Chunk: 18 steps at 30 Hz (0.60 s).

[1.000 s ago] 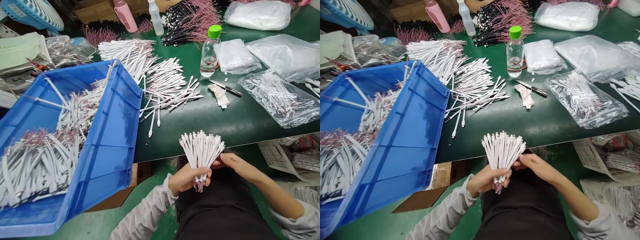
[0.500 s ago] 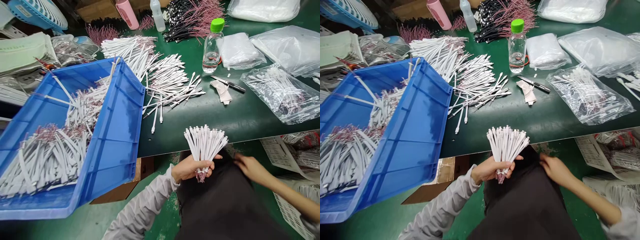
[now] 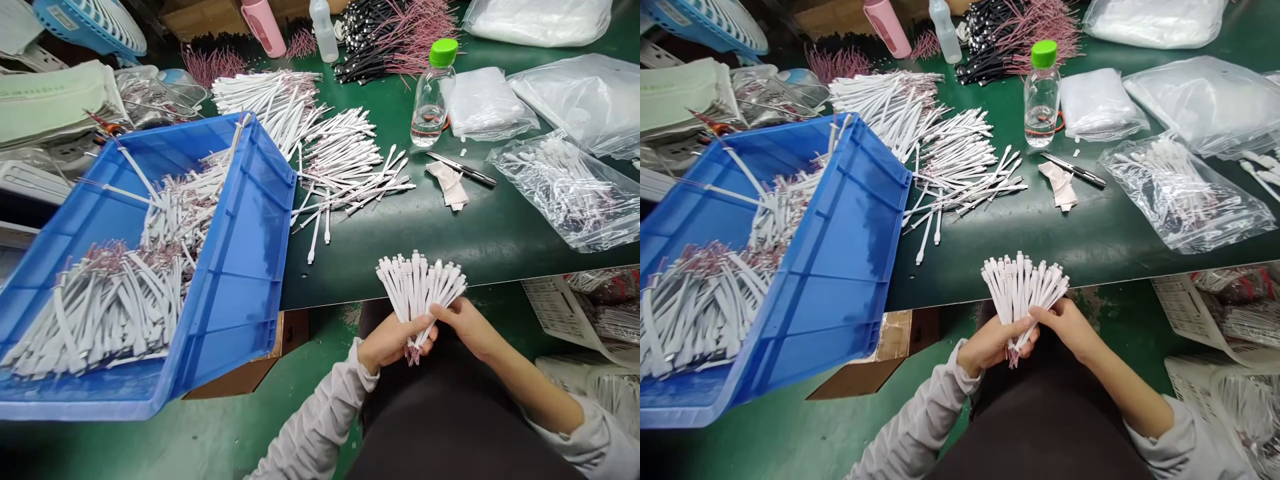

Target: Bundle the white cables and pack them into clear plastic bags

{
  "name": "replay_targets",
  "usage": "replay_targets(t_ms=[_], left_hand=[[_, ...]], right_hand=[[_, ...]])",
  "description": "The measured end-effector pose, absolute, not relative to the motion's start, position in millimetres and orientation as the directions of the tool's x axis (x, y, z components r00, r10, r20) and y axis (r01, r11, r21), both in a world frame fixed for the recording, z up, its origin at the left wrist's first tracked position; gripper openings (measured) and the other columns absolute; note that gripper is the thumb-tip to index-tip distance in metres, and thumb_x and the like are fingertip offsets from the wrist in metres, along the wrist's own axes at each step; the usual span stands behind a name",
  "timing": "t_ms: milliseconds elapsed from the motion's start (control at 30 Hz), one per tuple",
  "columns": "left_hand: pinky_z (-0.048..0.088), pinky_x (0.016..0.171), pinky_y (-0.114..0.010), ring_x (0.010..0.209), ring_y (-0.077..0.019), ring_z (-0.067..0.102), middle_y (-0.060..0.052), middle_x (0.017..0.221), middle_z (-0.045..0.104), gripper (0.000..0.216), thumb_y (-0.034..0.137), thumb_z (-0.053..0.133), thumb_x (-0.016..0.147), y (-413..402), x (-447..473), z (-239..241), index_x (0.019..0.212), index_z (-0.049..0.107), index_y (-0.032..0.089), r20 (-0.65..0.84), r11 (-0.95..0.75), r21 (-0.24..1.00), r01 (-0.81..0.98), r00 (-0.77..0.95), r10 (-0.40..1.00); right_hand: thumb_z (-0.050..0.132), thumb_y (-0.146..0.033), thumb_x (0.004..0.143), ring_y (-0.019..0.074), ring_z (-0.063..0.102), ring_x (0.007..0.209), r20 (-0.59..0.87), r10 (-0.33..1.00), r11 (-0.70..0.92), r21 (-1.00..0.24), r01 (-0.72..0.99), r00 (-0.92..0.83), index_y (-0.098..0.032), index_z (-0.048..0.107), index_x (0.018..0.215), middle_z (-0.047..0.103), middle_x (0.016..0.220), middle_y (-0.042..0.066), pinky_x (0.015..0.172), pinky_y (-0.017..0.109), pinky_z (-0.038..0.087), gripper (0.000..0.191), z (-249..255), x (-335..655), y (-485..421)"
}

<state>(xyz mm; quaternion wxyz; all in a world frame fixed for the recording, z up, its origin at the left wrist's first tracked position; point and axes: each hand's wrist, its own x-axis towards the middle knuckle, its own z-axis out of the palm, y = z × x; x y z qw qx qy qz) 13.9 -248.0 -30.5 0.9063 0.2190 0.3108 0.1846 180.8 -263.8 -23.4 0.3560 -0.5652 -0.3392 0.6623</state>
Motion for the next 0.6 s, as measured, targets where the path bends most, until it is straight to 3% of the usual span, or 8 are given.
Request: replay_targets(t_ms=[100, 200, 267, 333, 400, 467, 533, 600], left_hand=[[0.036, 0.048, -0.020, 0.049, -0.0056, 0.045, 0.003, 0.062, 0.049, 0.044, 0.049, 0.074, 0.069, -251, 14, -27, 0.083, 0.057, 0.011, -0.490, 0.831, 0.530, -0.167, 0.740, 0.461], [0.035, 0.050, -0.020, 0.050, -0.0057, 0.044, 0.004, 0.060, 0.048, 0.044, 0.047, 0.077, 0.067, -250, 13, -21, 0.086, 0.060, 0.010, -0.441, 0.858, 0.511, -0.061, 0.838, 0.322], [0.038, 0.054, -0.021, 0.055, -0.0077, 0.049, 0.000, 0.065, 0.054, 0.048, 0.052, 0.075, 0.066, -249, 9, -21, 0.088, 0.062, 0.011, -0.418, 0.850, 0.526, 0.024, 0.878, 0.234], [0.044, 0.065, -0.025, 0.067, -0.0125, 0.057, -0.006, 0.079, 0.060, 0.058, 0.061, 0.073, 0.063, -254, -4, -28, 0.092, 0.062, 0.011, -0.432, 0.837, 0.545, 0.042, 0.870, 0.237], [0.045, 0.074, -0.030, 0.078, -0.0173, 0.060, -0.009, 0.088, 0.062, 0.065, 0.065, 0.069, 0.063, -266, -30, -43, 0.098, 0.059, 0.011, -0.532, 0.801, 0.592, 0.092, 0.791, 0.302], [0.043, 0.069, -0.030, 0.071, -0.0168, 0.058, -0.006, 0.079, 0.060, 0.053, 0.062, 0.061, 0.072, -289, -65, -57, 0.093, 0.058, 0.013, -0.743, 0.675, 0.632, 0.379, 0.545, 0.390], [0.040, 0.070, -0.030, 0.075, -0.0195, 0.058, -0.005, 0.074, 0.059, 0.039, 0.054, 0.047, 0.083, -318, -100, -66, 0.080, 0.059, 0.017, -0.847, 0.480, 0.497, 0.723, 0.286, 0.447], [0.040, 0.067, -0.032, 0.074, -0.0218, 0.059, -0.005, 0.072, 0.060, 0.029, 0.045, 0.055, 0.080, -348, -124, -64, 0.073, 0.061, 0.018, -0.882, 0.455, 0.448, 0.770, 0.298, 0.364]], right_hand=[[0.071, -0.047, 0.074, 0.0210, 0.065, 0.094, -0.560, 0.824, -0.566, -0.805, -0.178, -0.086, -0.020, 0.065, 0.111, 0.069, 0.109, 0.007, 0.081, 0.031, 0.052, 0.046, -17, 168, -260], [0.071, -0.048, 0.073, 0.0127, 0.062, 0.058, -0.618, 0.696, -0.697, -0.703, -0.139, -0.366, -0.015, 0.068, 0.107, 0.071, 0.094, 0.008, 0.047, 0.021, 0.047, 0.047, -10, 167, -256], [0.070, -0.047, 0.074, 0.0081, 0.055, 0.045, -0.618, 0.602, -0.753, -0.650, -0.103, -0.506, -0.014, 0.069, 0.107, 0.072, 0.093, 0.009, 0.037, 0.018, 0.039, 0.046, -7, 168, -254], [0.069, -0.044, 0.076, 0.0090, 0.059, 0.050, -0.614, 0.604, -0.765, -0.625, -0.155, -0.508, -0.014, 0.071, 0.102, 0.072, 0.096, 0.009, 0.041, 0.019, 0.044, 0.040, -5, 167, -253], [0.071, -0.041, 0.076, 0.0154, 0.068, 0.070, -0.606, 0.645, -0.753, -0.607, -0.254, -0.464, -0.014, 0.072, 0.094, 0.072, 0.098, 0.010, 0.062, 0.024, 0.055, 0.033, -4, 165, -253], [0.072, -0.037, 0.076, 0.0225, 0.068, 0.092, -0.615, 0.642, -0.764, -0.561, -0.319, -0.457, -0.013, 0.072, 0.092, 0.072, 0.099, 0.012, 0.084, 0.034, 0.054, 0.029, -3, 165, -253], [0.074, -0.033, 0.075, 0.0257, 0.068, 0.095, -0.646, 0.604, -0.796, -0.507, -0.329, -0.466, -0.013, 0.072, 0.093, 0.072, 0.098, 0.012, 0.087, 0.041, 0.053, 0.027, -1, 164, -254], [0.076, -0.028, 0.072, 0.0260, 0.069, 0.093, -0.667, 0.584, -0.812, -0.476, -0.338, -0.463, -0.015, 0.070, 0.099, 0.072, 0.099, 0.012, 0.085, 0.043, 0.054, 0.030, 1, 163, -254]])
